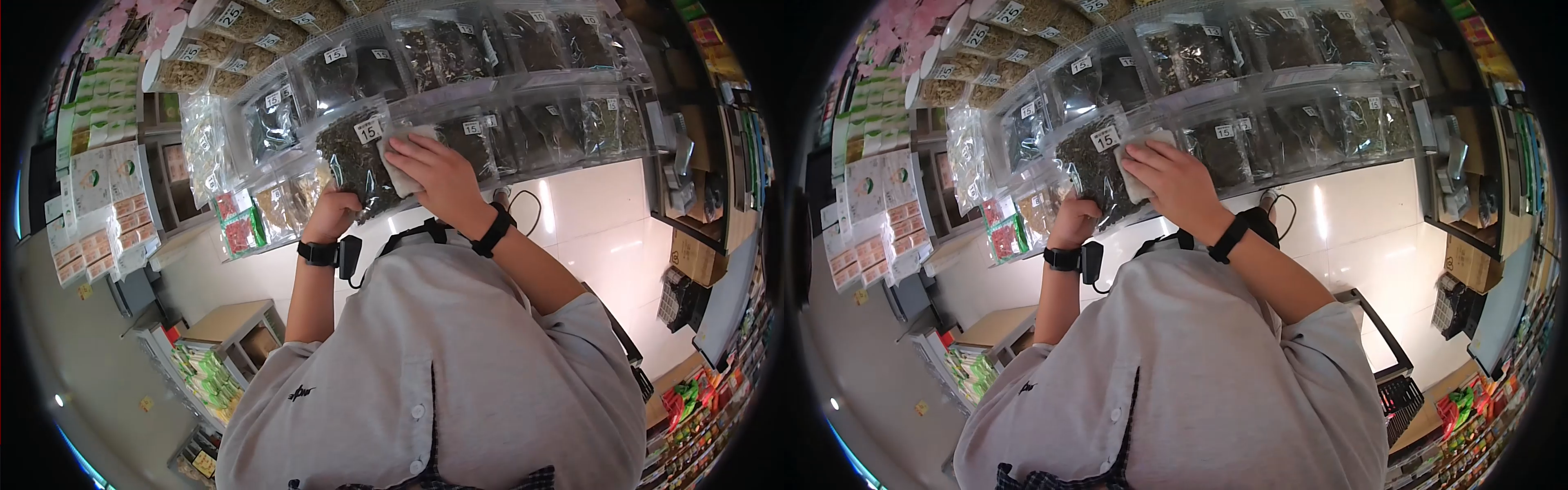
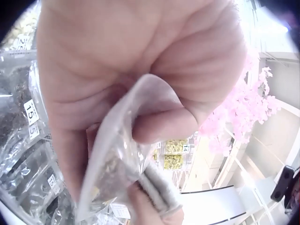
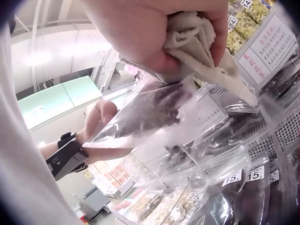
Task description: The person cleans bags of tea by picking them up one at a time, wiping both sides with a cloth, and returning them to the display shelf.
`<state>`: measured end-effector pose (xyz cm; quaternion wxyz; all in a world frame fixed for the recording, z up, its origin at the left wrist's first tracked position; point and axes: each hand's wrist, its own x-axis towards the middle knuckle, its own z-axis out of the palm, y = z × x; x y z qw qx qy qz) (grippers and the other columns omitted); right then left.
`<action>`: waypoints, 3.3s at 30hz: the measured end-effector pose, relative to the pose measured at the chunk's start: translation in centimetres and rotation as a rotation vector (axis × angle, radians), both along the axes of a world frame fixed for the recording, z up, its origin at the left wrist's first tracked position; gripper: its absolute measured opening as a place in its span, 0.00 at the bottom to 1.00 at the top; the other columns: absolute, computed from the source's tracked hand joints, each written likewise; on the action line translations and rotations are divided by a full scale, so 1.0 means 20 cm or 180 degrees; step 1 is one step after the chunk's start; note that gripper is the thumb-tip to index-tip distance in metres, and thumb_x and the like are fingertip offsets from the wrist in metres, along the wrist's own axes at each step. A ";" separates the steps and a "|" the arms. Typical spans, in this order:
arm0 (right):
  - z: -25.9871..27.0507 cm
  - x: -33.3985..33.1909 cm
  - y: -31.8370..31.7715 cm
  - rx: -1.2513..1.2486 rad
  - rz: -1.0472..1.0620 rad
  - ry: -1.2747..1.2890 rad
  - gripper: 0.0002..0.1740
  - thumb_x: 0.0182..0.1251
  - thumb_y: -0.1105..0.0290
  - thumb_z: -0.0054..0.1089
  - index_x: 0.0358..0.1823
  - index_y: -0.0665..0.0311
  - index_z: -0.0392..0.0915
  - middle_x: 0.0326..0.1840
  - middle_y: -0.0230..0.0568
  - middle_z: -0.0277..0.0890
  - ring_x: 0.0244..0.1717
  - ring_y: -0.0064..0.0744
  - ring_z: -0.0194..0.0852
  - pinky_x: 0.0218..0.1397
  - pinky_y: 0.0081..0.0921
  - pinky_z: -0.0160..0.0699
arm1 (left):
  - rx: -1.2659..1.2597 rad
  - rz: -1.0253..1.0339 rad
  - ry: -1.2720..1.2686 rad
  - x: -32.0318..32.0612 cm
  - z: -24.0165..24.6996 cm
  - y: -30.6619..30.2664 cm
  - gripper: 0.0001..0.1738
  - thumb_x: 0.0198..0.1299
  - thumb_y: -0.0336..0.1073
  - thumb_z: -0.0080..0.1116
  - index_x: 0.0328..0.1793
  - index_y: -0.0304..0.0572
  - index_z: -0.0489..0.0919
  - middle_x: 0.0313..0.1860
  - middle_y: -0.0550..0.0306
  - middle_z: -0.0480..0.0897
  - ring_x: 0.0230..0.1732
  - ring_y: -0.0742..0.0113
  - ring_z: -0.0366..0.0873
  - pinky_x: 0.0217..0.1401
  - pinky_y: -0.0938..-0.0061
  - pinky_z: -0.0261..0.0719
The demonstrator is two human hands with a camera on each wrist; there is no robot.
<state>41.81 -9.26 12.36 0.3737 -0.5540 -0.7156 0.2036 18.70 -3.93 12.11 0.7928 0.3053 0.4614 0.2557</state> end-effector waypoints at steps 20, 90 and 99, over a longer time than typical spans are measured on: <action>-0.14 0.45 -0.34 -0.3173 -0.1175 0.3978 0.21 0.69 0.66 0.59 0.62 0.60 0.74 0.60 0.33 0.78 0.62 0.28 0.73 0.66 0.33 0.70 | -0.0670 -0.0500 -0.0285 0.31 -0.31 -0.15 0.14 0.59 0.27 0.53 0.52 0.35 0.77 0.45 0.57 0.82 0.46 0.70 0.78 0.49 0.75 0.74; 0.13 1.04 -0.11 0.0223 0.2026 -0.0534 0.37 0.50 0.76 0.65 0.67 0.56 0.71 0.74 0.39 0.66 0.77 0.42 0.57 0.80 0.42 0.53 | -0.0122 0.1661 -0.2208 1.23 -0.09 -0.41 0.34 0.75 0.60 0.36 0.75 0.43 0.63 0.71 0.48 0.71 0.72 0.53 0.68 0.73 0.54 0.68; 0.10 1.01 0.12 0.0346 0.1158 -0.0297 0.36 0.52 0.74 0.65 0.67 0.53 0.72 0.75 0.38 0.64 0.77 0.43 0.57 0.78 0.43 0.58 | -0.0282 0.0720 -0.3334 1.24 -0.08 -0.35 0.33 0.75 0.61 0.38 0.74 0.47 0.65 0.67 0.51 0.74 0.67 0.53 0.73 0.69 0.53 0.72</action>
